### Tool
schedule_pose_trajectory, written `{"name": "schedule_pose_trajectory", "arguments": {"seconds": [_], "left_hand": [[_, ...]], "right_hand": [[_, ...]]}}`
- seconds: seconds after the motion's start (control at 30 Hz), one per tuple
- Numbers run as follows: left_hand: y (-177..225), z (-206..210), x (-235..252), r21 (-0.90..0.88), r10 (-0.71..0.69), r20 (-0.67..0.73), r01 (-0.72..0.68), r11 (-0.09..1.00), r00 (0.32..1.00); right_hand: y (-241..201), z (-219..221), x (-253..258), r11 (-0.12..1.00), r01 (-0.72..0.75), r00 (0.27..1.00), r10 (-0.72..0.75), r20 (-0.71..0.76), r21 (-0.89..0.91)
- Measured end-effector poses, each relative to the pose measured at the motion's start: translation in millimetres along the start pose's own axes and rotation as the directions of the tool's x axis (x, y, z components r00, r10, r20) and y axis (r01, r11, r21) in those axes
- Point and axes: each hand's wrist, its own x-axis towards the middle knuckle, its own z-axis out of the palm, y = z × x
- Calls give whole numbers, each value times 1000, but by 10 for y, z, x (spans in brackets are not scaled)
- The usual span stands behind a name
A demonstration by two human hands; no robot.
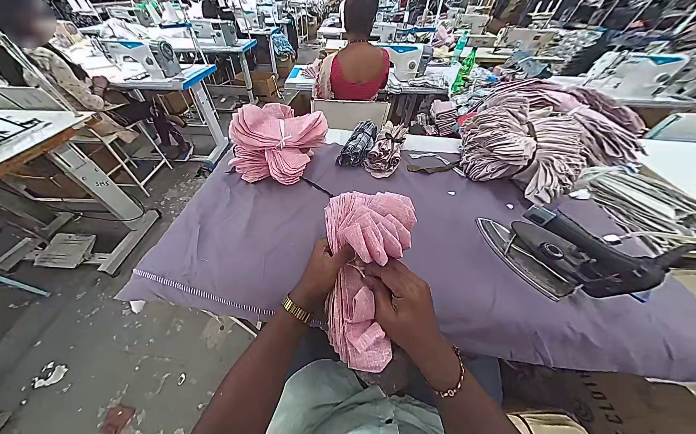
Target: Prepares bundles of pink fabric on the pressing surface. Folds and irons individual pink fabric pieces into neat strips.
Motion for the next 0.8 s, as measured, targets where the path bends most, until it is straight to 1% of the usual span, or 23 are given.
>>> {"name": "schedule_pose_trajectory", "arguments": {"seconds": [0.07,0.1,0.17,0.23,0.27,0.3,0.33,0.4,0.43,0.53,0.6,0.67,0.7,0.73,0.77,0.8], "left_hand": [[-26,-23,1,-14,17,22,-17,1000,1000],[-33,-34,7,-27,18,25,-17,999,1000],[-10,-49,13,-56,4,15,-3,998,1000],[17,-43,4,-76,-4,12,5,997,1000],[25,-40,7,-93,-4,11,5,996,1000],[28,-45,7,-116,-3,12,5,993,1000],[24,-58,1,-123,0,14,2,992,1000],[18,-78,-8,-137,12,14,-10,991,1000],[19,-73,-17,-147,10,16,-7,989,1000],[79,-34,-52,-158,-54,4,54,986,999],[189,-21,-74,-210,-134,-32,125,970,990],[388,-55,-107,-259,-203,-71,179,949,977],[539,-96,-141,-259,-218,-116,182,949,969],[734,-136,-191,-228,-224,-184,180,957,957],[930,-187,-229,-137,-211,-281,178,974,936],[1085,-297,-249,-7,-164,-364,174,985,917]], "right_hand": [[-50,-97,-9,977,-34,997,19,73,210],[-88,-173,-2,949,-19,993,-19,116,315],[-173,-342,23,847,49,968,-171,185,529],[-246,-481,30,704,61,932,-295,212,708],[-273,-534,31,651,46,924,-317,215,758],[-286,-560,29,637,45,931,-306,199,770],[-279,-560,24,664,65,950,-271,159,745],[-197,-507,36,766,122,981,-188,39,631],[-140,-473,39,807,127,989,-144,-17,576],[19,-333,12,889,45,991,18,-134,456],[173,-246,-10,937,-29,987,82,-139,347],[404,-191,-54,967,-105,987,129,-92,232],[519,-171,-82,971,-147,986,160,-55,188],[614,-159,-111,970,-186,981,192,-24,155],[694,-162,-134,968,-213,977,215,1,132],[760,-182,-152,967,-226,974,224,24,116]]}}
